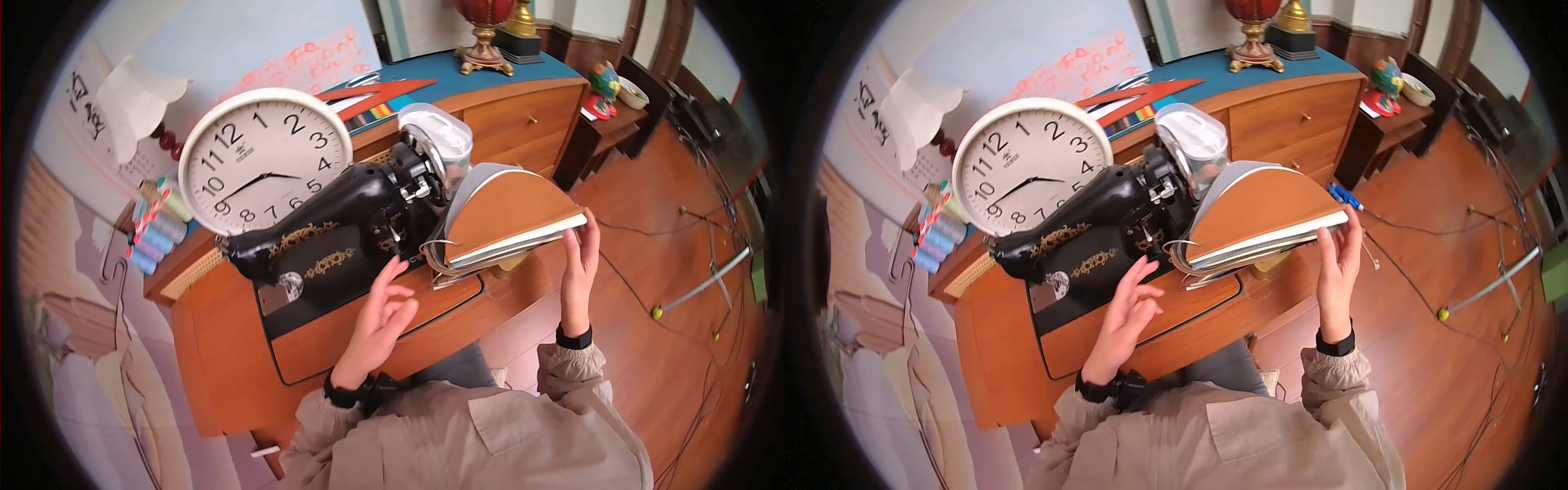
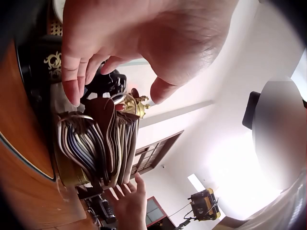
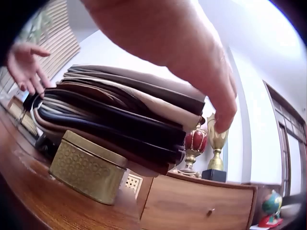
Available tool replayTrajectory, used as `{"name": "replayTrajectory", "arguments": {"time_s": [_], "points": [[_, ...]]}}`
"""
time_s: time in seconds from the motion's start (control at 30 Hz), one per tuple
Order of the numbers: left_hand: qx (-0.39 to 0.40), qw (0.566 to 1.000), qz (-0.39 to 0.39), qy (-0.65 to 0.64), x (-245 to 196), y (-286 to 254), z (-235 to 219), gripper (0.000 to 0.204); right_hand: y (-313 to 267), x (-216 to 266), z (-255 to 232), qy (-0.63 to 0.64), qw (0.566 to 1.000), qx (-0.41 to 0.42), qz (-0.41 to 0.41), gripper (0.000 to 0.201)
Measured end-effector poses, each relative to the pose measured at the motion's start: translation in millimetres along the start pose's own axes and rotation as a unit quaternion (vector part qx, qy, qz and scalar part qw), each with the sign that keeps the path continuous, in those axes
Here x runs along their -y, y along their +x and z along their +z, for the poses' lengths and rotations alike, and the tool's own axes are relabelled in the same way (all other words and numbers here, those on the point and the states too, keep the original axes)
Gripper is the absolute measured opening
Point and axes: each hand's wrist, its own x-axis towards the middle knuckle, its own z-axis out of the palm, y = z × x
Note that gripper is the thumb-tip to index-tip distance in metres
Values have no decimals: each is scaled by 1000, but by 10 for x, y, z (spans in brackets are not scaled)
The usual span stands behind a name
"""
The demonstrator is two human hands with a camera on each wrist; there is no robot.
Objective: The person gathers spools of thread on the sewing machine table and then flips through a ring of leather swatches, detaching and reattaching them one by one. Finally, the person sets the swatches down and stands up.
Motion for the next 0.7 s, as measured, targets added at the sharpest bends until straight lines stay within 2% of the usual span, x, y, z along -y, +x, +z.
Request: {"name": "replayTrajectory", "arguments": {"time_s": [0.07,0.1,0.17,0.2,0.23,0.37,0.4,0.47,0.5,0.63,0.67,0.7], "points": [[49,999,1,-6,65,107,90,52,74,-33,8,111,988,30,99,38],[38,999,3,-9,101,144,142,52,94,-44,-2,112,988,42,96,38],[25,998,23,-52,150,208,240,46,124,-60,-15,116,987,10,109,32],[-10,997,27,-77,159,222,296,37,142,-81,-16,155,980,-3,120,24],[-20,996,29,-80,180,238,336,37,154,-111,-43,157,980,8,119,24],[-85,990,61,-92,229,333,428,25,152,45,-48,158,984,15,83,15],[-99,989,68,-81,226,361,442,23,138,137,-31,210,976,4,66,15],[-110,988,83,-71,211,424,452,22,112,310,-31,277,959,-12,50,15],[-114,987,97,-59,206,444,449,22,99,332,-58,290,957,1,20,13],[-105,989,108,-10,185,443,392,19,-39,716,-44,303,953,2,-18,10],[-108,988,110,-12,121,409,385,19,-68,735,-99,321,945,52,-47,11],[-100,985,98,-100,45,361,377,18,-105,772,-142,339,932,100,-78,13]]}}
